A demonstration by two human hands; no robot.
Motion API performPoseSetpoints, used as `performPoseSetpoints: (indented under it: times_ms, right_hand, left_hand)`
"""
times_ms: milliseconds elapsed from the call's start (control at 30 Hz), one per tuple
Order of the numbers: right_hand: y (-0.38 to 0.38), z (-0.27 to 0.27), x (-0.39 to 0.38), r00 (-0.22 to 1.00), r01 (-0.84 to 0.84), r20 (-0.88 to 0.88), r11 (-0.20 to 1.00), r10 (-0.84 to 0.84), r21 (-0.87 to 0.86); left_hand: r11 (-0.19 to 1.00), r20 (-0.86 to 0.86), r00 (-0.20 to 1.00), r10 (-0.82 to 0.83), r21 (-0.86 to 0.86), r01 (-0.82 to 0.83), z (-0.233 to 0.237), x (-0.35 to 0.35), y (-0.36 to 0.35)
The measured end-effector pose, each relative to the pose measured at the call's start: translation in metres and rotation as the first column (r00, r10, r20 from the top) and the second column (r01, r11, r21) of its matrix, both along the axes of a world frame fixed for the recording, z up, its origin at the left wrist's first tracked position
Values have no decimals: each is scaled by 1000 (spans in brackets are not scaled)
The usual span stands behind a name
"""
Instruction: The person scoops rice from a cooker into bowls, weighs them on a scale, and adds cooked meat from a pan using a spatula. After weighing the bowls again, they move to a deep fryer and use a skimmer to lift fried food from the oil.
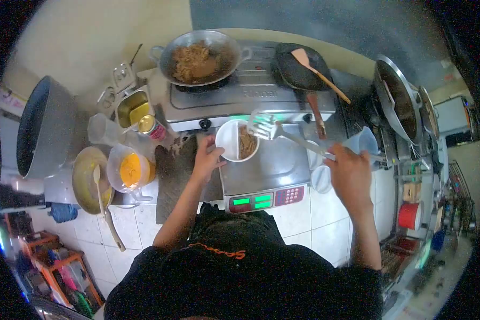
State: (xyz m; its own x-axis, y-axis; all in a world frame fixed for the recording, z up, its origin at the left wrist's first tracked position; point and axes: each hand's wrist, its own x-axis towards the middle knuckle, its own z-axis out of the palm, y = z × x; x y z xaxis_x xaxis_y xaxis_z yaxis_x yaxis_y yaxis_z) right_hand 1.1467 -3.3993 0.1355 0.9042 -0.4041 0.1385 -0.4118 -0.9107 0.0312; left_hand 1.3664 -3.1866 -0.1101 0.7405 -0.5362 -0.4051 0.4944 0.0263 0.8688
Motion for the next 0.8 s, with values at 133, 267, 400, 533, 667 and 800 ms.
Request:
performPoseSetpoints:
  times_ms: [133, 267, 400, 533, 667, 800]
  right_hand:
    - [-9, 1, -9, 977, 177, 54, 930, -205, 323]
    - [-9, -1, -8, 951, 221, 80, 835, -300, 503]
    - [-16, -13, -10, 944, 183, 129, 808, -304, 560]
    - [-20, -22, -3, 944, 151, 148, 785, -295, 600]
    - [-22, -29, 0, 949, 132, 147, 770, -281, 624]
    - [-18, -28, 0, 947, 166, 103, 739, -304, 652]
  left_hand:
    - [998, 80, 995, 61, -3, -61, -11, 5, 20]
    - [989, 164, 977, 136, 36, -144, -11, 2, 83]
    - [965, 119, 978, 173, 178, -192, -20, -17, 143]
    - [958, 5, 990, 142, 250, -139, -39, -41, 154]
    - [931, 81, 984, 161, 318, -179, -76, -40, 136]
    - [915, 106, 967, 232, 312, -254, -86, -21, 118]
